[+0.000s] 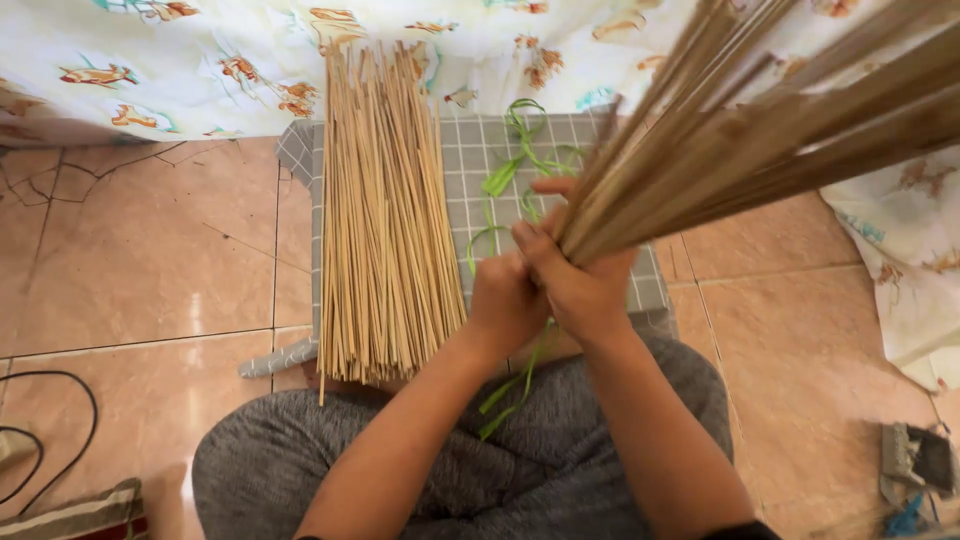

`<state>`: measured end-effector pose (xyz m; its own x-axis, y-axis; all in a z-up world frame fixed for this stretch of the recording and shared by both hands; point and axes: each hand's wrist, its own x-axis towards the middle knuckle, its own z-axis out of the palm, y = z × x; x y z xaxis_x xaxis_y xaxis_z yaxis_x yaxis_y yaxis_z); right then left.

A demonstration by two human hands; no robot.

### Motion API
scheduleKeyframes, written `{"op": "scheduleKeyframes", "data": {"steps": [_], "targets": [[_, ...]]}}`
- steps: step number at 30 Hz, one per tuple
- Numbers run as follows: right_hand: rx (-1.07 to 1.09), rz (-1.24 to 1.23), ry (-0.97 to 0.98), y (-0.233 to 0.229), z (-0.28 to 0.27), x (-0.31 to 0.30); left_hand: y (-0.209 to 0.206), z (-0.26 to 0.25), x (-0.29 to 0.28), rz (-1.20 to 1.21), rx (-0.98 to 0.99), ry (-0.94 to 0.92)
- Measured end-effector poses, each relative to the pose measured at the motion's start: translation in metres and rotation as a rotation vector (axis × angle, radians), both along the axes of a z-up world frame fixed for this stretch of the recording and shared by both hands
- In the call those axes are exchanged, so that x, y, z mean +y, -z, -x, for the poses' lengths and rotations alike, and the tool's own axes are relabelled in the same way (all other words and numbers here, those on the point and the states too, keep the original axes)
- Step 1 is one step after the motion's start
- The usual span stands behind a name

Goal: Gathering thin wooden sticks into bundles and securing them with green plastic ties.

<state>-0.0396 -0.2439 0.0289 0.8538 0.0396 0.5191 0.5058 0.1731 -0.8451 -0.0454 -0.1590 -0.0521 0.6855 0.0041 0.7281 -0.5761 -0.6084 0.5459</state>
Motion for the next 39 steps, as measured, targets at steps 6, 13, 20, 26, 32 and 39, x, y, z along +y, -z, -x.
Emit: {"op": "scheduleKeyframes", "data": {"steps": [6, 13, 20, 26, 32, 39], "targets": [[-0.055, -0.167, -0.072, 0.001, 0.008, -0.007, -0.02, 0.006, -0.01, 0.287, -0.166, 0.055], [0.077, -0.129, -0.071, 0.008, 0.009, 0.004, -0.025, 0.009, 0.006, 0.301, 0.029, 0.129], [0.029, -0.092, 0.048, -0.008, 0.004, -0.007, -0.061, 0.001, 0.045, 0.135, 0.487, 0.363], [-0.057, -0.084, 0.194, -0.026, 0.012, -0.028, -0.087, -0.002, 0.089, 0.052, 0.598, 0.477], [-0.011, -0.132, 0.114, -0.017, 0.014, -0.02, -0.068, 0.004, 0.041, -0.108, 0.593, 0.461], [-0.255, -0.051, 0.251, -0.031, 0.019, -0.045, 0.002, -0.014, 0.046, -0.201, 0.695, 0.317]]}}
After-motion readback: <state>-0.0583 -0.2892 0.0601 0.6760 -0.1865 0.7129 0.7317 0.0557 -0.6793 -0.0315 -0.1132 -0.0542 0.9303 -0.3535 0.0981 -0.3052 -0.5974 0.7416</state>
